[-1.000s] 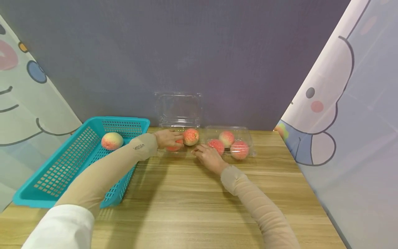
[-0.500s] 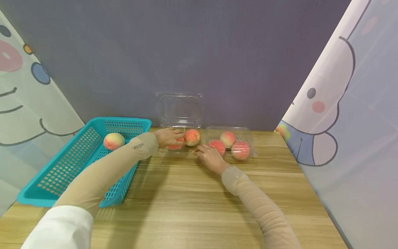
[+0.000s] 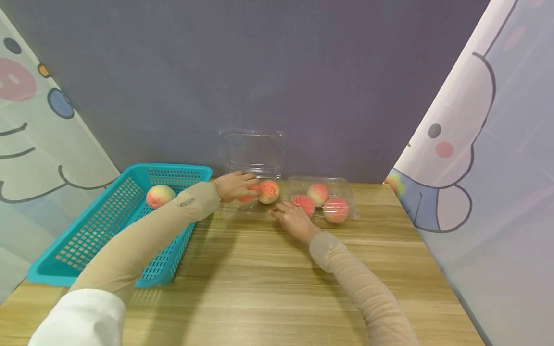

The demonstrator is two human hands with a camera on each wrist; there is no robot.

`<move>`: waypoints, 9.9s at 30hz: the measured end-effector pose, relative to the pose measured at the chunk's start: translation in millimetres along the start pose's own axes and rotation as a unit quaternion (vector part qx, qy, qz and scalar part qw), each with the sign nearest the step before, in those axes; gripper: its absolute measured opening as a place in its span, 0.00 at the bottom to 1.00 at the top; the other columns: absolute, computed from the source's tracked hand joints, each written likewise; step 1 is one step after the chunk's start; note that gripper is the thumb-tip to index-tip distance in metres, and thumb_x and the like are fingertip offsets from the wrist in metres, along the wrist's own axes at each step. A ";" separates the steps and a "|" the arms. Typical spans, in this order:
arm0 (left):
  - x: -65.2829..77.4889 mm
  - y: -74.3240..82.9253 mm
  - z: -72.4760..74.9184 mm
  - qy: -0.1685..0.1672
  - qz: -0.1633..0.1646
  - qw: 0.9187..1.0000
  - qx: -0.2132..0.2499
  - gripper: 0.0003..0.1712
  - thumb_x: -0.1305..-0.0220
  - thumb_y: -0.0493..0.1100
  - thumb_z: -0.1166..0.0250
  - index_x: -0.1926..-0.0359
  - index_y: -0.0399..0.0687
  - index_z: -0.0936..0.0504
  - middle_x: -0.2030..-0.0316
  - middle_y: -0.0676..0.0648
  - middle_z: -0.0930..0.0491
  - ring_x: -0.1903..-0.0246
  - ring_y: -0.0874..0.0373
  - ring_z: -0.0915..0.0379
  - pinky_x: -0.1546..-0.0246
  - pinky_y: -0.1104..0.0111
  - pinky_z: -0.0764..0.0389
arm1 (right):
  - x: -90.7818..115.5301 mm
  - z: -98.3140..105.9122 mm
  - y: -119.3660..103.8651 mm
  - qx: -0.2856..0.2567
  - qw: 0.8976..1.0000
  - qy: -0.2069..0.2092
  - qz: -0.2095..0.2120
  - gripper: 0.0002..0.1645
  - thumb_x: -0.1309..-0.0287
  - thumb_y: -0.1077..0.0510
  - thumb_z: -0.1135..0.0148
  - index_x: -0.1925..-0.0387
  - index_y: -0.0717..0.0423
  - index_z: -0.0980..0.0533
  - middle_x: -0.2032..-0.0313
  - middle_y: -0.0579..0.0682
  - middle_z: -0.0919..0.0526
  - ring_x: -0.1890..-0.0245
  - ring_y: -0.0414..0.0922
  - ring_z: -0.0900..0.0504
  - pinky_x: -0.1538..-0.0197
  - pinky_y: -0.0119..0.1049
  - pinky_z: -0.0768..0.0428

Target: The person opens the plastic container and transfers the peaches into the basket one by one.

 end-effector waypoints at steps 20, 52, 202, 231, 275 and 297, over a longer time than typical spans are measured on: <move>30.5 -6.4 28.2 0.028 0.034 0.999 0.020 0.44 0.53 0.33 0.30 0.36 0.58 0.39 0.37 0.45 0.40 0.37 0.49 0.43 0.42 0.56 0.30 | 1.1 -0.8 -0.6 -0.011 1.000 0.017 0.007 0.12 0.56 0.67 0.32 0.64 0.60 0.18 0.63 0.50 0.19 0.60 0.45 0.22 0.58 0.31 0.19; 101.3 -16.5 16.2 0.086 0.089 0.990 0.068 0.36 0.53 0.36 0.29 0.41 0.53 0.31 0.41 0.42 0.35 0.41 0.46 0.38 0.48 0.53 0.26 | 2.5 -1.8 -0.2 0.001 1.000 0.017 0.007 0.10 0.52 0.65 0.34 0.64 0.58 0.18 0.63 0.49 0.19 0.61 0.44 0.21 0.59 0.31 0.19; 141.7 -15.9 -50.8 0.078 0.289 0.933 0.202 0.25 0.43 0.44 0.37 0.44 0.44 0.26 0.45 0.39 0.29 0.44 0.41 0.34 0.52 0.50 0.24 | 3.6 -7.8 3.9 0.005 0.999 0.032 0.014 0.12 0.55 0.67 0.33 0.63 0.59 0.19 0.62 0.50 0.19 0.59 0.45 0.21 0.53 0.35 0.20; 52.4 7.7 32.4 0.086 0.233 0.942 0.225 0.31 0.44 0.49 0.37 0.39 0.49 0.32 0.40 0.44 0.32 0.41 0.47 0.36 0.48 0.54 0.25 | 2.6 -9.7 5.1 0.003 0.998 0.055 0.019 0.12 0.56 0.67 0.32 0.65 0.59 0.18 0.63 0.50 0.19 0.60 0.45 0.21 0.54 0.36 0.19; -75.1 17.4 -30.3 -0.026 0.233 0.950 0.208 0.37 0.46 0.47 0.35 0.35 0.56 0.39 0.40 0.47 0.37 0.41 0.51 0.38 0.48 0.59 0.25 | -3.8 -12.7 -0.7 0.024 0.999 0.032 0.008 0.16 0.57 0.65 0.30 0.62 0.57 0.18 0.62 0.47 0.19 0.60 0.42 0.21 0.58 0.29 0.19; -84.8 17.8 -44.3 -0.010 0.193 0.968 0.159 0.38 0.47 0.49 0.33 0.38 0.51 0.40 0.41 0.44 0.38 0.44 0.50 0.35 0.55 0.64 0.20 | -5.2 -9.9 1.3 0.042 0.999 0.015 0.001 0.17 0.59 0.64 0.29 0.61 0.55 0.18 0.61 0.48 0.18 0.59 0.44 0.21 0.56 0.32 0.19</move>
Point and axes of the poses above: each hand's wrist, its own x-axis away from the middle knuckle, its own z-axis out of the back of the hand, y = z × x, the point moved 2 cm from there along -x, towards the middle knuckle
